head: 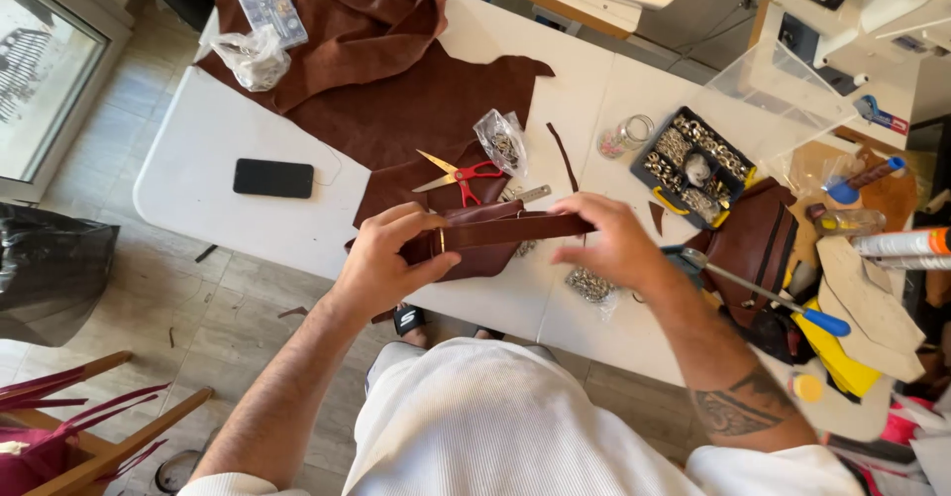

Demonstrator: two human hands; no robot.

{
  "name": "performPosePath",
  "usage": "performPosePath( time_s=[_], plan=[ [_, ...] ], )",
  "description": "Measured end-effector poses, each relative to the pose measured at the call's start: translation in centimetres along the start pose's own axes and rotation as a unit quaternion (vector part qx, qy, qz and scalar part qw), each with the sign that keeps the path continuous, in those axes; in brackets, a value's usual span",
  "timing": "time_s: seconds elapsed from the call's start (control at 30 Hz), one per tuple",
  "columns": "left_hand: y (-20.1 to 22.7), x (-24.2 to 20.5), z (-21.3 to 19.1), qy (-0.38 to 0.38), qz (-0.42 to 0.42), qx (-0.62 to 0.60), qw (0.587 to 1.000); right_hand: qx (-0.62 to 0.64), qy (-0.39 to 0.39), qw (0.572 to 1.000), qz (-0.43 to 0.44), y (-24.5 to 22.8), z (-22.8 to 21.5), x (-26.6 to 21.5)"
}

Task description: Assembling a leather bag by setting rivets with a hand press and attaching a shoulder strap

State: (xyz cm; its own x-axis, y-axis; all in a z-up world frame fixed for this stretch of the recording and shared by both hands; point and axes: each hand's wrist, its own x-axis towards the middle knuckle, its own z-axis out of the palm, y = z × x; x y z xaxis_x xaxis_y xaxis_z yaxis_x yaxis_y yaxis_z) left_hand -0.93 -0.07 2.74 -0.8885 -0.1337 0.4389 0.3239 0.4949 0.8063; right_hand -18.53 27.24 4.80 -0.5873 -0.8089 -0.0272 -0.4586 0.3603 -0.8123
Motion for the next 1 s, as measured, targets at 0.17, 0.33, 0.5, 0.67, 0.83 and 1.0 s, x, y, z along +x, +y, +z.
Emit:
performPosePath(
  time_s=[0.17, 0.33, 0.5, 0.67, 0.83, 1.0],
  plan=[
    [3.7, 3.7, -0.7, -0.027, 0.018, -0.038, 0.999, 0.001, 0.008, 0.983, -0.184, -1.7, 6.8, 3.9],
    [7.5, 6.1, -4.8, -0.074, 0.031, 0.102, 0.992, 0.100, 0.082, 0.982, -0.136, -1.3, 5.6, 5.9],
    [6.7, 5.7, -6.4, -0.098, 0.053, 0.238, 0.965, -0.010, 0.070, 0.987, -0.143, -8.1, 1.0, 5.9],
    [5.3, 6.0, -6.1, -0.032, 0.191, 0.348, 0.917, 0.194, -0.198, 0.957, -0.080, -8.4, 1.7, 7.5],
    [1.8, 5.9, -6.5, 0.032, 0.261, 0.503, 0.823, 0.318, -0.175, 0.931, -0.044, -9.5, 2.3, 6.9],
    [-0.4, 4.8, -7.5, 0.032, 0.302, 0.561, 0.770, 0.287, -0.117, 0.951, -0.003, -9.5, 2.3, 5.5]
  ],
)
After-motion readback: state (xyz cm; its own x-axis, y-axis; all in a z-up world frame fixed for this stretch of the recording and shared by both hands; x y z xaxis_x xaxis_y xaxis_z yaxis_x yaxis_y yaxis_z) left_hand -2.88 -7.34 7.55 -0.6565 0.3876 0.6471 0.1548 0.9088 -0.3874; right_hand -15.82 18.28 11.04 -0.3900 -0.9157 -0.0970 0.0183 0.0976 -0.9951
